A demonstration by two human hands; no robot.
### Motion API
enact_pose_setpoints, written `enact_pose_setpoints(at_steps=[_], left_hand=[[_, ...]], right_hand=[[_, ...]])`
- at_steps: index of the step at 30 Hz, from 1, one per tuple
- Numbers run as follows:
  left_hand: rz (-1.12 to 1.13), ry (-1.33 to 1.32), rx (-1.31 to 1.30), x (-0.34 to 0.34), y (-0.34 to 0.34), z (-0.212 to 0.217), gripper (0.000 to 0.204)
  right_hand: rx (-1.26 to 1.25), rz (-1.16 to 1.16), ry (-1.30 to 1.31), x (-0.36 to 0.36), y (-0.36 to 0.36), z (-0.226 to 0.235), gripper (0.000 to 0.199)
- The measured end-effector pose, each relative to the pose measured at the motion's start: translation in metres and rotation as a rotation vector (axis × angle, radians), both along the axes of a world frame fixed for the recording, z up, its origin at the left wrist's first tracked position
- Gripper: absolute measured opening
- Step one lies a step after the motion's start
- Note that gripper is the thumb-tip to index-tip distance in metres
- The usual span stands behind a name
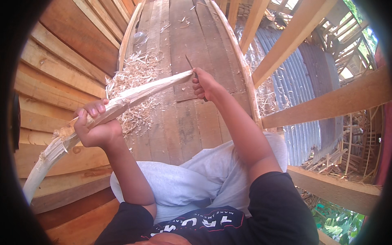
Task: The person sits on a wooden floor and uses a knife to carve a long piece of wood. They hold the wood with one hand and shave off thin strips with the other, creating a pile of wood shavings.
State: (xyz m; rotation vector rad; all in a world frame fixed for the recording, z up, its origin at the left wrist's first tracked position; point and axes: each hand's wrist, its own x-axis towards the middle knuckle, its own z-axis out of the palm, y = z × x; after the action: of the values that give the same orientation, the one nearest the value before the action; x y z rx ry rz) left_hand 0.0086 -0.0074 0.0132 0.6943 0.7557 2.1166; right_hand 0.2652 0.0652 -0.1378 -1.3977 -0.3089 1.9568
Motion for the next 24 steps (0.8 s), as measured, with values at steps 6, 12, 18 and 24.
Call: enact_pose_setpoints(at_steps=[6,12,18,24], left_hand=[[-0.071,0.036,0.027,0.009,-0.010,0.000,0.008],[-0.017,0.017,0.010,0.018,-0.011,0.003,0.010],[-0.008,0.073,0.025,0.029,-0.014,-0.002,0.010],[0.009,0.005,-0.009,0.021,-0.010,-0.001,0.011]], right_hand=[[0.004,0.003,-0.134,0.003,0.001,0.000,0.044],[0.024,-0.026,-0.327,0.000,0.000,-0.004,0.047],[0.067,-0.129,-0.458,-0.001,-0.003,-0.002,0.048],[0.347,0.110,-0.858,0.011,-0.006,-0.013,0.054]])
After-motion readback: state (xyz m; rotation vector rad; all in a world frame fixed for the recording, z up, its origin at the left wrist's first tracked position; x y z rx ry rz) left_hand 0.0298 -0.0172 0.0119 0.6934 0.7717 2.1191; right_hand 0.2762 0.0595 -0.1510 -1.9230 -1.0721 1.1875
